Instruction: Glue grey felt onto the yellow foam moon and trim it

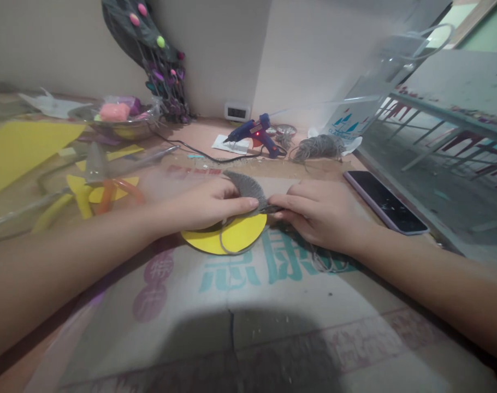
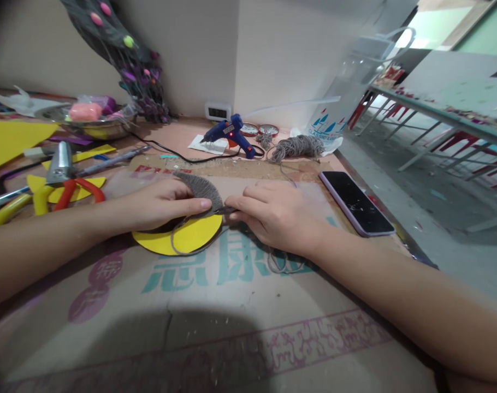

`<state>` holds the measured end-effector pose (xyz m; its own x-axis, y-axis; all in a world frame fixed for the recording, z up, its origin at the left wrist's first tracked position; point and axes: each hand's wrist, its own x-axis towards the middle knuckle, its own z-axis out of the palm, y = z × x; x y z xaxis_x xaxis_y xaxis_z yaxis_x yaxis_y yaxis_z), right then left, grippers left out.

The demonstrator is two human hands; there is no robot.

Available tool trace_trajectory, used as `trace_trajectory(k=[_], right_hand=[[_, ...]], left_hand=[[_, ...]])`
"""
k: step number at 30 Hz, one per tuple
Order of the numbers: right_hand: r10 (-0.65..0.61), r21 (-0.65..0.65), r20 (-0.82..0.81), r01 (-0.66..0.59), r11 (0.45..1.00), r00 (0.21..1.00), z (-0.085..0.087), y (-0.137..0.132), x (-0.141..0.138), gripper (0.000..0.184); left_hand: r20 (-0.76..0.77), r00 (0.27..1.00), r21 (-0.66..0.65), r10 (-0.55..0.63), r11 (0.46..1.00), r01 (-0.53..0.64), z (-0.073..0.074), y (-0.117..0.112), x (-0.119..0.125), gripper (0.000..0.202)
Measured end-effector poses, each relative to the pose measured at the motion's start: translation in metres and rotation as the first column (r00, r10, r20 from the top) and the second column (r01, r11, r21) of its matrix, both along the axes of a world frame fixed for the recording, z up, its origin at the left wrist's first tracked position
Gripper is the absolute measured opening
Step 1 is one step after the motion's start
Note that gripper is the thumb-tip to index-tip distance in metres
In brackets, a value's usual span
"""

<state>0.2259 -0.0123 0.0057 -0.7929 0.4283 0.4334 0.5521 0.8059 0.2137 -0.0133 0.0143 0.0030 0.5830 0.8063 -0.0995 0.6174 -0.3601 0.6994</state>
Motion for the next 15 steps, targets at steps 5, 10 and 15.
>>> trace_trajectory(k=[5, 10, 15], right_hand=[[0.019, 0.019, -0.012, -0.018, 1.000, 1.000, 0.0004, 0.0007, -0.0014, 0.022], [-0.013, -0.085, -0.082, 0.006, 0.996, 0.997, 0.0016, 0.0000, -0.0024, 0.024], [-0.066, -0.202, -0.135, 0.037, 0.979, 0.989, 0.0043, -0.0031, -0.0026, 0.025]], left_hand=[[-0.008, 1.000, 0.011, -0.003, 1.000, 0.003, -0.0012, 0.0008, -0.0004, 0.054], [0.000, 1.000, 0.011, 0.008, 1.000, -0.009, 0.0007, -0.0005, 0.0006, 0.054], [0.016, 1.000, 0.011, -0.008, 1.000, 0.008, 0.0015, -0.0012, 0.0004, 0.054]])
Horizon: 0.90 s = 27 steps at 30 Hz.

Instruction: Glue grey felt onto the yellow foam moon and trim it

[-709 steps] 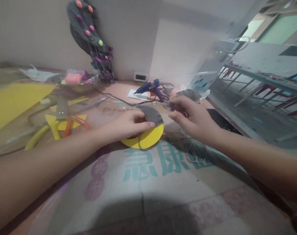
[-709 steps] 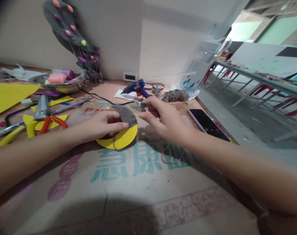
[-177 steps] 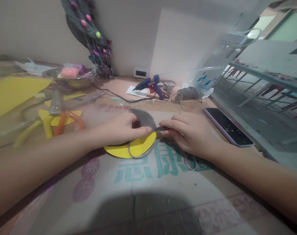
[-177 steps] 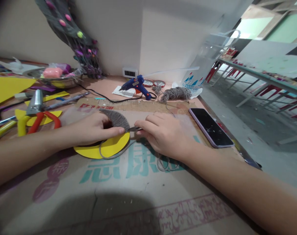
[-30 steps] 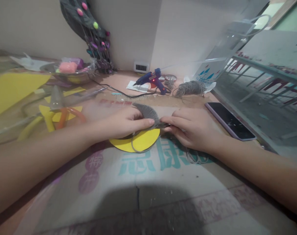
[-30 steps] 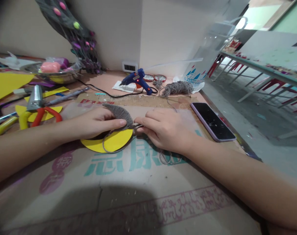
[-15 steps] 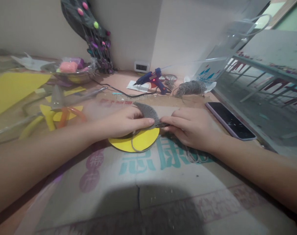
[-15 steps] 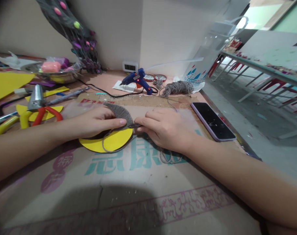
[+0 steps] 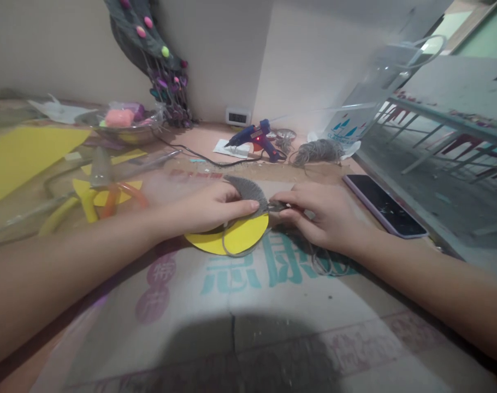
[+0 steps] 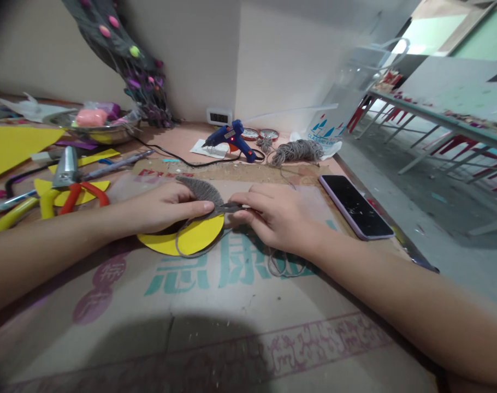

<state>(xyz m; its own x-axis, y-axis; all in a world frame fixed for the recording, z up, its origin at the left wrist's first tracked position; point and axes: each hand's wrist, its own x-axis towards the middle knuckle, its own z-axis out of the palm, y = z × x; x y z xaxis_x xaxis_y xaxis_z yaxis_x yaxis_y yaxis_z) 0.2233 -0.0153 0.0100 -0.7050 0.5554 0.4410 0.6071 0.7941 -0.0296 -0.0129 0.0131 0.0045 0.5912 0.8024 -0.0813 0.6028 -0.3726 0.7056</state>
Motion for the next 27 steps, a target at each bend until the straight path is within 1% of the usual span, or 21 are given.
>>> trace_trajectory(k=[7, 19, 27], right_hand=[[-0.031, 0.047, 0.099, 0.026, 0.999, 0.995, 0.0009, -0.0032, -0.0014, 0.030], [0.005, 0.163, 0.119, -0.024, 0.986, 0.993, 0.0009, -0.0033, -0.0059, 0.026], [0.022, 0.137, 0.109, -0.037, 0.990, 0.994, 0.0007, -0.0020, -0.0047, 0.026]], left_hand=[[-0.006, 1.000, 0.033, 0.007, 0.999, -0.007, -0.0014, 0.0006, 0.0006, 0.054], [-0.018, 0.999, 0.057, 0.029, 0.998, -0.027, -0.0031, 0.0015, 0.0001, 0.054], [-0.013, 1.000, 0.044, 0.019, 0.999, -0.018, -0.0026, 0.0011, 0.0003, 0.055]])
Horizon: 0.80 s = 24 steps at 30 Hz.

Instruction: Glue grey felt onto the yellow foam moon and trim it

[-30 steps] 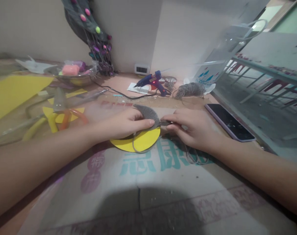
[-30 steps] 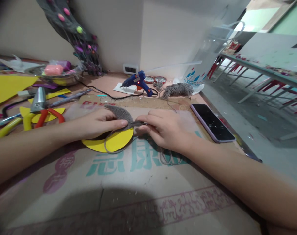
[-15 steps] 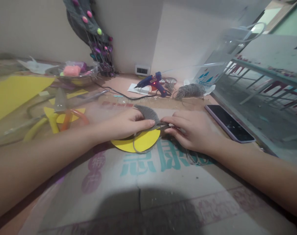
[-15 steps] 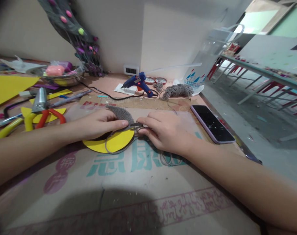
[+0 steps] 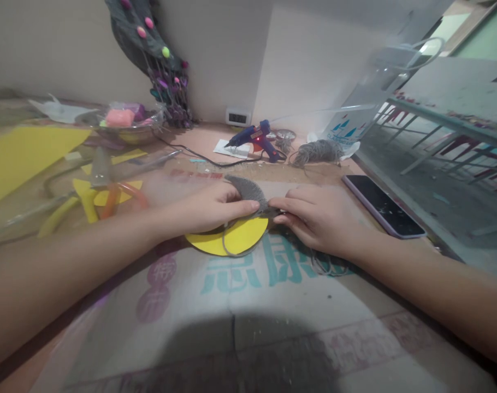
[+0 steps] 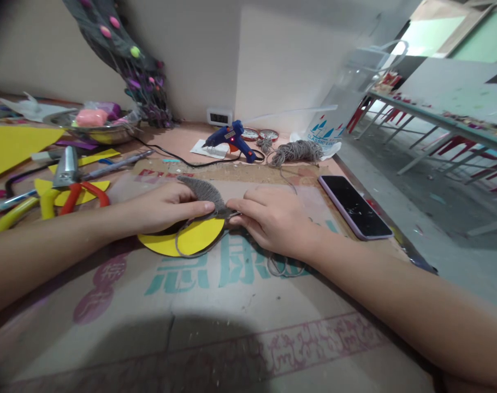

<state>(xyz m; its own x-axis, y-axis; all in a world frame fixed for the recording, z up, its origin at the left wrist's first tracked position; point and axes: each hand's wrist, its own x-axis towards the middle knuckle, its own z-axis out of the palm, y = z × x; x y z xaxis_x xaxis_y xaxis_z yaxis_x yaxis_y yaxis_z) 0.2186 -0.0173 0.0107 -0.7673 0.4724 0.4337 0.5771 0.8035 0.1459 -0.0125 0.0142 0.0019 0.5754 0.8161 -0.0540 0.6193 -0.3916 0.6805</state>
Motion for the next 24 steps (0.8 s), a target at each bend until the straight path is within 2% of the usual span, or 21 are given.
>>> trace_trajectory(k=[7, 24], right_hand=[[0.027, 0.032, -0.004, -0.027, 0.999, 1.000, 0.0002, 0.0004, 0.0001, 0.026], [0.013, 0.048, 0.021, -0.014, 0.999, 1.000, -0.0005, 0.0010, 0.0006, 0.026]], left_hand=[[-0.025, 1.000, -0.031, 0.017, 0.999, -0.018, 0.0010, -0.0009, 0.0012, 0.056], [-0.017, 1.000, -0.011, 0.010, 1.000, -0.010, -0.0007, 0.0011, 0.0004, 0.055]])
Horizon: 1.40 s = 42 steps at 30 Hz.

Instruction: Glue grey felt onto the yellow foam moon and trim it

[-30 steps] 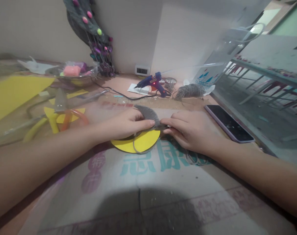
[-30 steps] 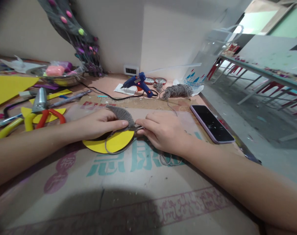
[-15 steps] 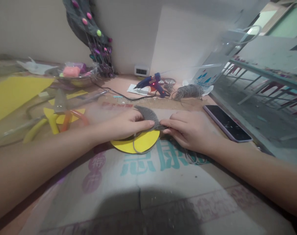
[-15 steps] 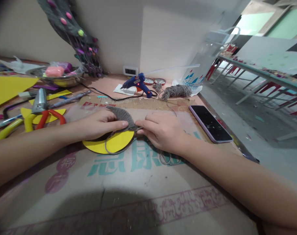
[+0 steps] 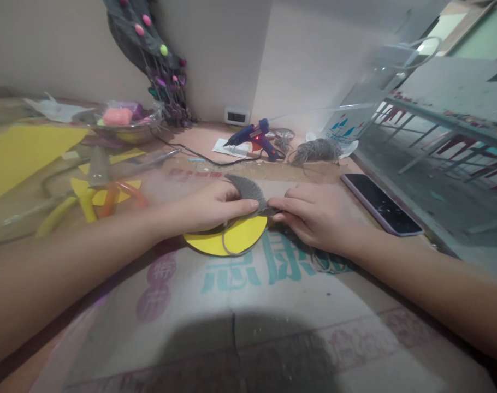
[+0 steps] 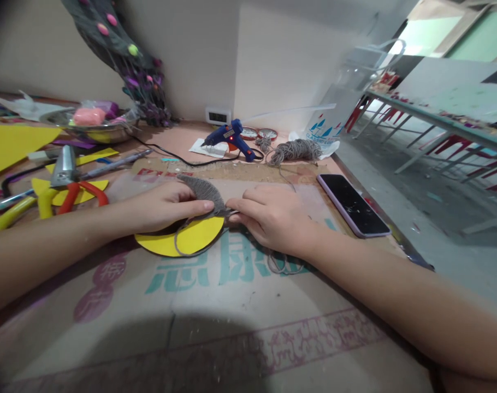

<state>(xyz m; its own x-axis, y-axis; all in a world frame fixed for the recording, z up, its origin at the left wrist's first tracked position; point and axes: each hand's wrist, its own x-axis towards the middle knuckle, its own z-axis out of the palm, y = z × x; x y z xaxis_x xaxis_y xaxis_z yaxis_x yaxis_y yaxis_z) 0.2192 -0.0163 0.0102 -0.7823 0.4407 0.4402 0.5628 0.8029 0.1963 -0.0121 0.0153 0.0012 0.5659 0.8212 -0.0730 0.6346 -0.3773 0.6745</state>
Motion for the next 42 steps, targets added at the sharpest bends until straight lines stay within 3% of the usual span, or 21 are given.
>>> trace_trajectory(k=[8, 10, 13, 17, 21, 24, 28, 34, 36, 40, 42], right_hand=[[0.006, 0.019, 0.004, -0.006, 1.000, 1.000, 0.000, 0.002, 0.000, 0.025], [-0.014, -0.070, -0.052, 0.010, 0.998, 0.999, -0.001, 0.002, 0.001, 0.024], [-0.131, -0.265, -0.261, 0.060, 0.962, 0.956, -0.003, 0.001, 0.002, 0.024], [-0.324, -0.456, -0.438, 0.103, 0.884, 0.839, -0.001, -0.002, -0.002, 0.021], [-0.499, -0.675, -0.428, 0.100, 0.731, 0.754, 0.006, -0.005, -0.016, 0.018], [-0.534, -0.796, -0.345, 0.061, 0.602, 0.772, 0.008, -0.003, -0.025, 0.022], [-0.503, -0.834, -0.283, 0.048, 0.549, 0.817, 0.004, 0.000, -0.029, 0.023], [-0.484, -0.902, -0.292, -0.069, 0.426, 0.825, 0.004, 0.001, -0.023, 0.023], [-0.511, -0.886, -0.316, -0.056, 0.461, 0.799, 0.005, 0.004, -0.018, 0.021], [-0.605, -0.766, -0.396, 0.113, 0.632, 0.691, 0.007, 0.015, -0.008, 0.016], [-0.601, -0.707, -0.423, 0.168, 0.687, 0.678, 0.006, 0.019, -0.004, 0.020]], left_hand=[[-0.004, 1.000, 0.012, -0.006, 1.000, 0.006, 0.001, -0.001, 0.001, 0.052], [-0.004, 1.000, 0.001, -0.002, 1.000, 0.002, 0.002, -0.002, 0.001, 0.052], [0.005, 1.000, -0.001, 0.021, 1.000, -0.021, 0.001, -0.002, 0.001, 0.052], [0.008, 0.999, -0.016, 0.036, 0.999, -0.036, 0.000, -0.001, 0.000, 0.053], [0.007, 1.000, 0.008, 0.031, 0.999, -0.031, 0.000, -0.003, 0.003, 0.053], [0.010, 1.000, 0.074, 0.014, 0.997, -0.014, 0.001, -0.004, 0.005, 0.053], [0.014, 1.000, 0.147, -0.009, 0.989, 0.007, -0.001, -0.005, 0.007, 0.050], [0.036, 0.999, 0.131, 0.015, 0.991, -0.020, 0.002, -0.007, 0.007, 0.048], [0.066, 0.997, 0.109, 0.045, 0.993, -0.052, 0.005, -0.008, 0.007, 0.047], [0.136, 0.976, -0.023, 0.169, 0.986, -0.167, 0.007, -0.005, 0.005, 0.044], [0.191, 0.951, -0.104, 0.242, 0.969, -0.225, 0.006, -0.002, 0.003, 0.043]])
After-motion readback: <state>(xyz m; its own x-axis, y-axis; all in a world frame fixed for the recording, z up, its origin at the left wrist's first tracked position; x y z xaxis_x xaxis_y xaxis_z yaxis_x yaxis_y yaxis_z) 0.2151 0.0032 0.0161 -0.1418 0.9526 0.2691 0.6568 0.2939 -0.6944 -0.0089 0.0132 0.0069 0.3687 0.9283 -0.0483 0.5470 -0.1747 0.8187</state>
